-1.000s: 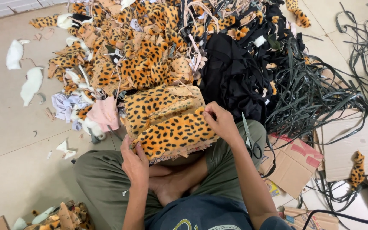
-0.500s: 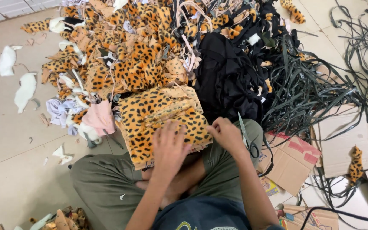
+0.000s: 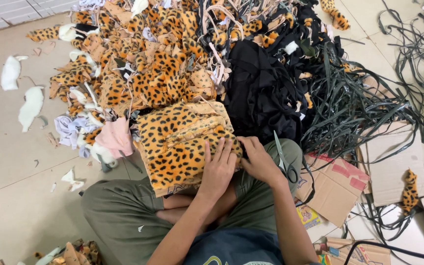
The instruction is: The person assembles textile products by layering leopard-print fabric pieces over a cardboard template, cutting black elastic strips with shears, and attaching the strips to the fabric pieces.
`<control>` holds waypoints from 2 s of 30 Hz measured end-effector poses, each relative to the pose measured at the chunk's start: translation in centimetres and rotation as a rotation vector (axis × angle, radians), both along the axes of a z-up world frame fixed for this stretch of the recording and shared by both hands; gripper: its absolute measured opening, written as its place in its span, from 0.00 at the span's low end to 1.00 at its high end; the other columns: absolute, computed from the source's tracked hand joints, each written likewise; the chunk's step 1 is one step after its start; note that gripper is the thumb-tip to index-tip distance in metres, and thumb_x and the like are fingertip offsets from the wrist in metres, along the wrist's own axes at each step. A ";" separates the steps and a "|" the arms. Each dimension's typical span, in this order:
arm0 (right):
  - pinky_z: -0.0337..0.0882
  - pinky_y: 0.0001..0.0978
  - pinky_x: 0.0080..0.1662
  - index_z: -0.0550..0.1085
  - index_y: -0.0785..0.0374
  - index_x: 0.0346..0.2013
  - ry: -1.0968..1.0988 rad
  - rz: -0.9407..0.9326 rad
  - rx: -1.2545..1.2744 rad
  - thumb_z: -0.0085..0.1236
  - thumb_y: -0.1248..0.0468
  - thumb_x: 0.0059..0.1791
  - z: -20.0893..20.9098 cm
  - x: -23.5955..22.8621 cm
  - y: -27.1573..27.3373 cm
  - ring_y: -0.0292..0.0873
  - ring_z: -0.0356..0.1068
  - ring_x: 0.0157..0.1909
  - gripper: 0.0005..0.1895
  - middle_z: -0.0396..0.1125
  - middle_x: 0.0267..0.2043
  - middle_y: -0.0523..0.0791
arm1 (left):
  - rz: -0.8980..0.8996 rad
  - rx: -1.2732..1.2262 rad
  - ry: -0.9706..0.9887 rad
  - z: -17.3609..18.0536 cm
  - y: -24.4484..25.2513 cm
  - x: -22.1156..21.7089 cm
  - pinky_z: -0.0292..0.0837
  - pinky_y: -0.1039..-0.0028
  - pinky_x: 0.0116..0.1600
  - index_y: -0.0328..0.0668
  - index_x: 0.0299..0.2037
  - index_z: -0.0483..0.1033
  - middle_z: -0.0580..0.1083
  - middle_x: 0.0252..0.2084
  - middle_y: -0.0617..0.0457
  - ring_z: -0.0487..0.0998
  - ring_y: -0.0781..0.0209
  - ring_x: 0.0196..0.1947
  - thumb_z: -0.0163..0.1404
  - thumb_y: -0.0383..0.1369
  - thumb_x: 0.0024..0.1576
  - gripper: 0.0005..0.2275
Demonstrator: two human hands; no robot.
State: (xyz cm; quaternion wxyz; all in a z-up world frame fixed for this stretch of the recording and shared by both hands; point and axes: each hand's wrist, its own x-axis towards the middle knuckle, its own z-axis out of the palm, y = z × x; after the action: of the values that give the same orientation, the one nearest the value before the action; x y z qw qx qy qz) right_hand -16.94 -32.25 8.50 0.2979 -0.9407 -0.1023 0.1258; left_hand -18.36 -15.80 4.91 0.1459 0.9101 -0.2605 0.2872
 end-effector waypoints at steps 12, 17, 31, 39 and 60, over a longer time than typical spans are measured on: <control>0.73 0.42 0.45 0.70 0.54 0.52 -0.381 -0.159 -0.150 0.64 0.67 0.41 -1.5 -1.3 1.4 0.54 0.68 0.51 0.25 0.56 0.44 0.42 | -0.012 -0.238 -0.019 1.4 0.5 0.0 0.54 0.39 0.69 0.41 0.37 0.75 0.80 0.50 0.43 0.77 0.51 0.58 0.53 0.26 0.61 0.01; 0.73 0.35 0.43 0.73 0.51 0.48 -0.538 -0.255 -0.276 0.63 0.72 0.42 -0.6 -1.2 1.5 0.49 0.69 0.46 0.22 0.57 0.40 0.40 | 0.016 -0.278 -0.029 0.5 0.6 -0.4 0.54 0.40 0.70 0.39 0.40 0.75 0.77 0.55 0.41 0.76 0.52 0.59 0.52 0.26 0.61 0.01; 0.75 0.44 0.47 0.75 0.64 0.52 0.246 -0.410 0.855 0.44 0.78 0.46 -3.7 -2.1 1.3 0.45 0.71 0.44 0.22 0.72 0.40 0.48 | -0.018 -0.377 -0.062 0.0 0.9 -0.3 0.50 0.42 0.72 0.41 0.42 0.74 0.74 0.61 0.44 0.75 0.53 0.61 0.46 0.30 0.65 0.04; 0.74 0.49 0.52 0.68 0.61 0.65 -0.251 -0.194 -0.123 0.42 0.69 0.55 -1.3 -0.9 -1.1 0.56 0.70 0.55 0.23 0.67 0.55 0.53 | -0.131 -0.184 0.104 1.1 3.6 -1.7 0.29 0.39 0.74 0.46 0.55 0.74 0.67 0.68 0.48 0.58 0.53 0.73 0.38 0.40 0.68 0.14; 0.59 0.53 0.66 0.67 0.47 0.68 -0.627 0.184 -0.161 0.50 0.42 0.54 -6.0 5.2 3.8 0.61 0.56 0.70 0.30 0.55 0.72 0.49 | 0.161 0.093 0.356 -1.1 10.8 1.4 0.12 0.42 0.73 0.55 0.76 0.49 0.43 0.79 0.56 0.33 0.53 0.79 0.22 0.55 0.67 0.29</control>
State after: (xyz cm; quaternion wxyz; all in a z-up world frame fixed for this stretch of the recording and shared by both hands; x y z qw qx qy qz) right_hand -11.78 -28.47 2.47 0.1638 -0.9410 -0.2632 -0.1355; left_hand -16.92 -4.99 3.77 0.1239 0.9702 -0.1701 0.1202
